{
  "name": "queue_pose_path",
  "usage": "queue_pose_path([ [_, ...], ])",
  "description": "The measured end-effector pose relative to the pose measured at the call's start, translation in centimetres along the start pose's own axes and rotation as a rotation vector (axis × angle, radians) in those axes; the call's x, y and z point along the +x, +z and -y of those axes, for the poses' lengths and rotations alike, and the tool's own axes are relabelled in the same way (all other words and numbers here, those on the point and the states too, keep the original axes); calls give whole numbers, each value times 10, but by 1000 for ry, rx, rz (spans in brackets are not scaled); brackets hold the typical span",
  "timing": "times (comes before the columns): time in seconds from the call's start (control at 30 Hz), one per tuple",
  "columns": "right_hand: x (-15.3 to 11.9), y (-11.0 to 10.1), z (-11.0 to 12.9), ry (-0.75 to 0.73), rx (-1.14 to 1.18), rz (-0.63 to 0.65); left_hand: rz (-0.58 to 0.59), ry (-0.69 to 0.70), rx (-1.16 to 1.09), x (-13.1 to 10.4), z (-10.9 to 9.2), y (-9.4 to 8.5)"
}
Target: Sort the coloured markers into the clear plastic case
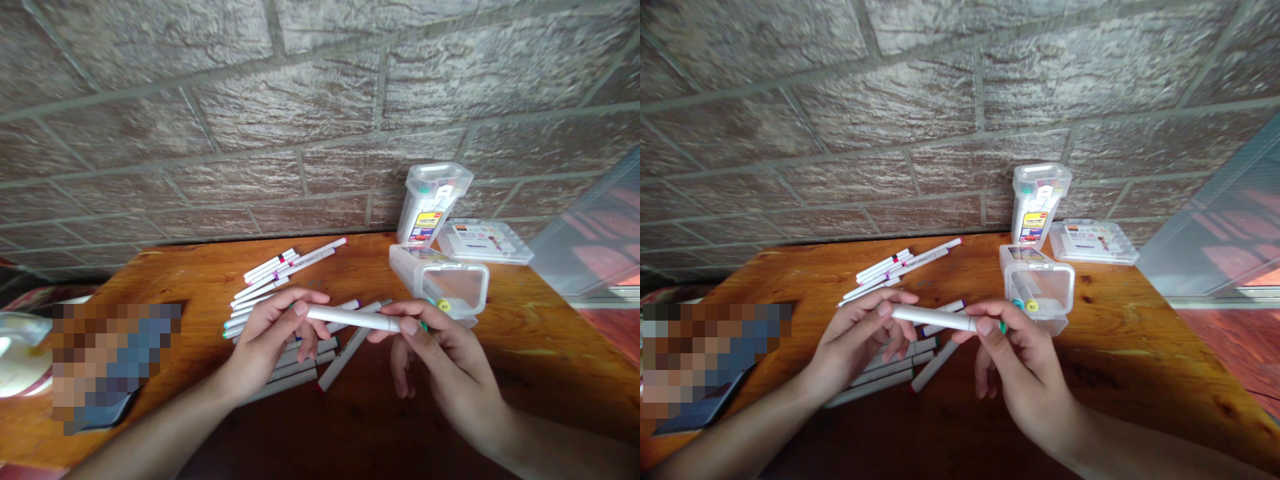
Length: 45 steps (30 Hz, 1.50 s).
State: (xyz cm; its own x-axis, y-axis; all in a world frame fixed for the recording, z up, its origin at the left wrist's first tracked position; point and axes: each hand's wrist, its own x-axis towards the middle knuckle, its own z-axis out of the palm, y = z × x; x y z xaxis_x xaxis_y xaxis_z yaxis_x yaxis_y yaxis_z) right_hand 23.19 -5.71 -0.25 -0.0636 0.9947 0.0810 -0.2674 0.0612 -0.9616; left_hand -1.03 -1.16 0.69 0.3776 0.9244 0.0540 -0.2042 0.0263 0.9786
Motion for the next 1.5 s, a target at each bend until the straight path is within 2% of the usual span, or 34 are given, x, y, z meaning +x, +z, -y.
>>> queue_pose_path([
  [0.77,-4,0,6,54,150,5,26,-28,-162,1,1,0],
  [1.5,-4,-4,-1,49,250,44,59,-48,-237,2,0,-3],
])
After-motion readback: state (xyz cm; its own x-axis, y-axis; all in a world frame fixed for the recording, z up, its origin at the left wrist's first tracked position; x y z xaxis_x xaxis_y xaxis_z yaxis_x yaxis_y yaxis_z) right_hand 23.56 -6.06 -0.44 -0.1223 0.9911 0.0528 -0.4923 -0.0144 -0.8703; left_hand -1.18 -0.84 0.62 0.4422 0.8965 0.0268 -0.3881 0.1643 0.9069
